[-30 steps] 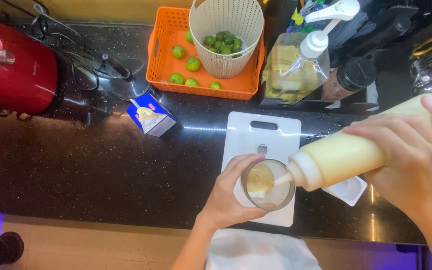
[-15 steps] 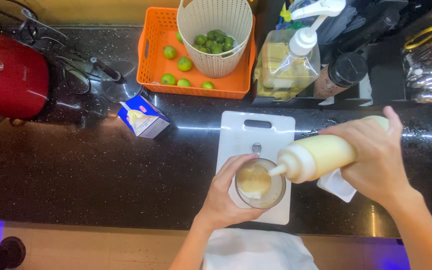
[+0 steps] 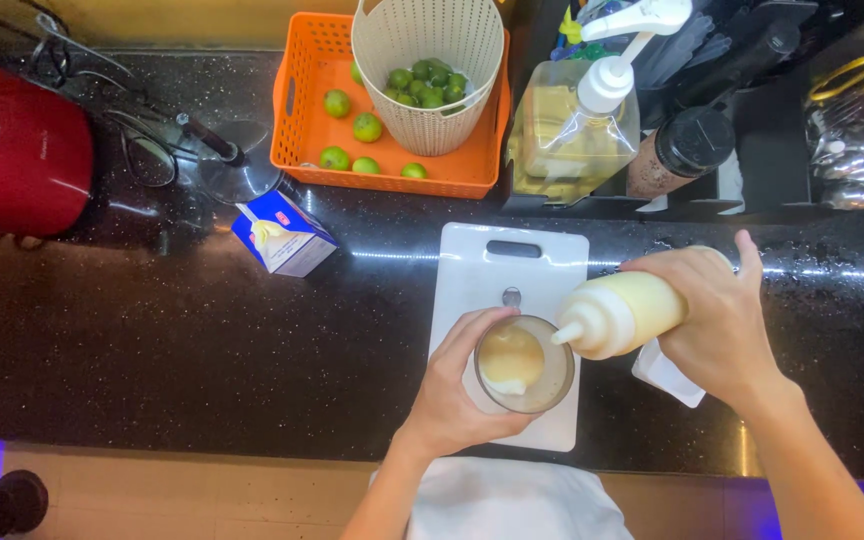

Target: Prepare a yogurt drink by combining yogurt, syrup, and sliced limes in a glass.

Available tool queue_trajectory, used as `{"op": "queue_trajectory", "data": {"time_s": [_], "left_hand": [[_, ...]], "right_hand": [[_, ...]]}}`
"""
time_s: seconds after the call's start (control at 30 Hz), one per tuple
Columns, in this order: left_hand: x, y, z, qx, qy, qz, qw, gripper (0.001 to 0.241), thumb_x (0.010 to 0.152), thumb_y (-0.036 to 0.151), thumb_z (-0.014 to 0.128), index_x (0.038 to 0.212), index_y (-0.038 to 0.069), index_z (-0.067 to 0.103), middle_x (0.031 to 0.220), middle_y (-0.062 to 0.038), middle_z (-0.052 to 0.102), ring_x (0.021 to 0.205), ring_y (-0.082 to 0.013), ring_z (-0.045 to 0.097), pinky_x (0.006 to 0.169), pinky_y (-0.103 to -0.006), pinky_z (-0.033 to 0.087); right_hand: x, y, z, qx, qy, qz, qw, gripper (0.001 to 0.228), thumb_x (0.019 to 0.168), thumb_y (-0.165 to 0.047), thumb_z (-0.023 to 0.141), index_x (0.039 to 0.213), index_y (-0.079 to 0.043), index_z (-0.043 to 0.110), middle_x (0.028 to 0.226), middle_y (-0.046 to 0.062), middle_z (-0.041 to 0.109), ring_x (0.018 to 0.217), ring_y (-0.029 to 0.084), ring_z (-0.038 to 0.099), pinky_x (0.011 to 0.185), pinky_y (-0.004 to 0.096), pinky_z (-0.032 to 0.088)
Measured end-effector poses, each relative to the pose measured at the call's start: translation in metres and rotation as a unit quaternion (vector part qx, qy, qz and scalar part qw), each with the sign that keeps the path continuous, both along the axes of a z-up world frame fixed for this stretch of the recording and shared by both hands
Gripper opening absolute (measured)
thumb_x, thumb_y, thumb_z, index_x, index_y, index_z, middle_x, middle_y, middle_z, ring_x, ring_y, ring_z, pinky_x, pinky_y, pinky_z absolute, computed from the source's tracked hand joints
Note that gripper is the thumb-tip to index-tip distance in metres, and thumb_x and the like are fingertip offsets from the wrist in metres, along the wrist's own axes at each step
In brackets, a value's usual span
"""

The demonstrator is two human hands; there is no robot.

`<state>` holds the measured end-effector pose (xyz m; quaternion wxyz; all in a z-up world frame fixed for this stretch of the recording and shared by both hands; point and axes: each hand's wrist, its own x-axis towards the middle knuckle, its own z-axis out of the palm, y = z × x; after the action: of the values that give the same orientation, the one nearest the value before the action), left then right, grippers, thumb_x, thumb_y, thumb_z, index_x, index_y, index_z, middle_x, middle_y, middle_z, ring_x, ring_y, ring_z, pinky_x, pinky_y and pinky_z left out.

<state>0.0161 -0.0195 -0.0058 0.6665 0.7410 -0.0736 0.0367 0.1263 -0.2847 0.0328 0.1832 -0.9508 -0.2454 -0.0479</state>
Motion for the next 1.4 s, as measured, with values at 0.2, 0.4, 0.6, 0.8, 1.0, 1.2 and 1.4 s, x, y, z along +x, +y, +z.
{"op": "queue_trajectory", "data": {"time_s": [0.2, 0.4, 0.6, 0.8, 1.0, 1.2, 1.4], "left_hand": [[0.002, -0.001, -0.001, -0.010, 0.012, 0.002, 1.000, 0.088, 0.065, 0.020, 0.092, 0.144, 0.005, 0.055, 0.137, -0.013, 0.063, 0.128, -0.0276, 0.065, 0.111, -0.0372, 0.051], [0.004, -0.004, 0.002, -0.017, 0.014, 0.011, 1.000, 0.088, 0.066, 0.020, 0.093, 0.144, 0.005, 0.055, 0.137, -0.014, 0.062, 0.128, -0.0276, 0.065, 0.112, -0.0367, 0.051], [0.006, -0.018, -0.005, -0.033, 0.005, 0.022, 0.999, 0.086, 0.067, 0.018, 0.093, 0.143, 0.005, 0.055, 0.136, -0.014, 0.062, 0.128, -0.0291, 0.064, 0.113, -0.0367, 0.050], [0.009, -0.028, -0.016, -0.029, 0.014, 0.058, 0.998, 0.087, 0.062, 0.011, 0.091, 0.140, 0.006, 0.053, 0.136, -0.014, 0.059, 0.128, -0.0300, 0.062, 0.111, -0.0366, 0.050], [0.012, -0.041, -0.021, -0.013, 0.031, 0.076, 0.997, 0.092, 0.063, 0.008, 0.092, 0.142, 0.005, 0.046, 0.139, -0.015, 0.053, 0.132, -0.0312, 0.058, 0.114, -0.0365, 0.047], [0.016, -0.050, -0.022, -0.013, 0.054, 0.070, 0.996, 0.092, 0.064, 0.008, 0.092, 0.142, 0.004, 0.046, 0.139, -0.016, 0.053, 0.132, -0.0309, 0.058, 0.114, -0.0373, 0.046], [0.019, -0.052, -0.030, -0.015, 0.041, 0.076, 0.996, 0.091, 0.064, 0.008, 0.093, 0.142, 0.003, 0.046, 0.139, -0.016, 0.053, 0.131, -0.0289, 0.060, 0.115, -0.0371, 0.047]], "right_hand": [[-0.003, -0.001, -0.012, 0.022, 0.035, -0.011, 0.999, 0.047, 0.068, -0.004, 0.080, 0.113, -0.017, 0.070, 0.112, 0.002, 0.073, 0.113, 0.026, 0.065, 0.124, 0.067, 0.019], [-0.006, 0.002, -0.023, 0.069, 0.081, -0.020, 0.994, 0.051, 0.065, -0.012, 0.086, 0.112, -0.015, 0.069, 0.111, 0.005, 0.072, 0.113, 0.029, 0.065, 0.121, 0.064, 0.022], [-0.017, -0.004, -0.043, 0.287, 0.126, -0.141, 0.939, 0.058, 0.062, -0.003, 0.092, 0.115, -0.006, 0.069, 0.109, 0.005, 0.074, 0.099, 0.016, 0.069, 0.093, 0.041, 0.057], [-0.004, -0.019, -0.092, 0.419, 0.044, -0.273, 0.865, 0.064, 0.066, 0.006, 0.094, 0.122, -0.002, 0.064, 0.120, 0.006, 0.069, 0.109, 0.018, 0.068, 0.099, 0.037, 0.059], [0.005, -0.018, -0.108, 0.470, 0.029, -0.280, 0.837, 0.065, 0.072, 0.011, 0.092, 0.127, -0.001, 0.060, 0.122, 0.006, 0.069, 0.112, 0.019, 0.068, 0.101, 0.036, 0.060], [0.000, -0.016, -0.114, 0.521, 0.074, -0.249, 0.813, 0.066, 0.074, 0.012, 0.087, 0.133, 0.000, 0.060, 0.128, 0.006, 0.066, 0.117, 0.018, 0.065, 0.104, 0.035, 0.057], [-0.014, -0.020, -0.101, 0.533, 0.166, -0.270, 0.784, 0.061, 0.076, 0.012, 0.079, 0.131, 0.001, 0.056, 0.127, 0.008, 0.066, 0.120, 0.019, 0.065, 0.108, 0.035, 0.054]]}}
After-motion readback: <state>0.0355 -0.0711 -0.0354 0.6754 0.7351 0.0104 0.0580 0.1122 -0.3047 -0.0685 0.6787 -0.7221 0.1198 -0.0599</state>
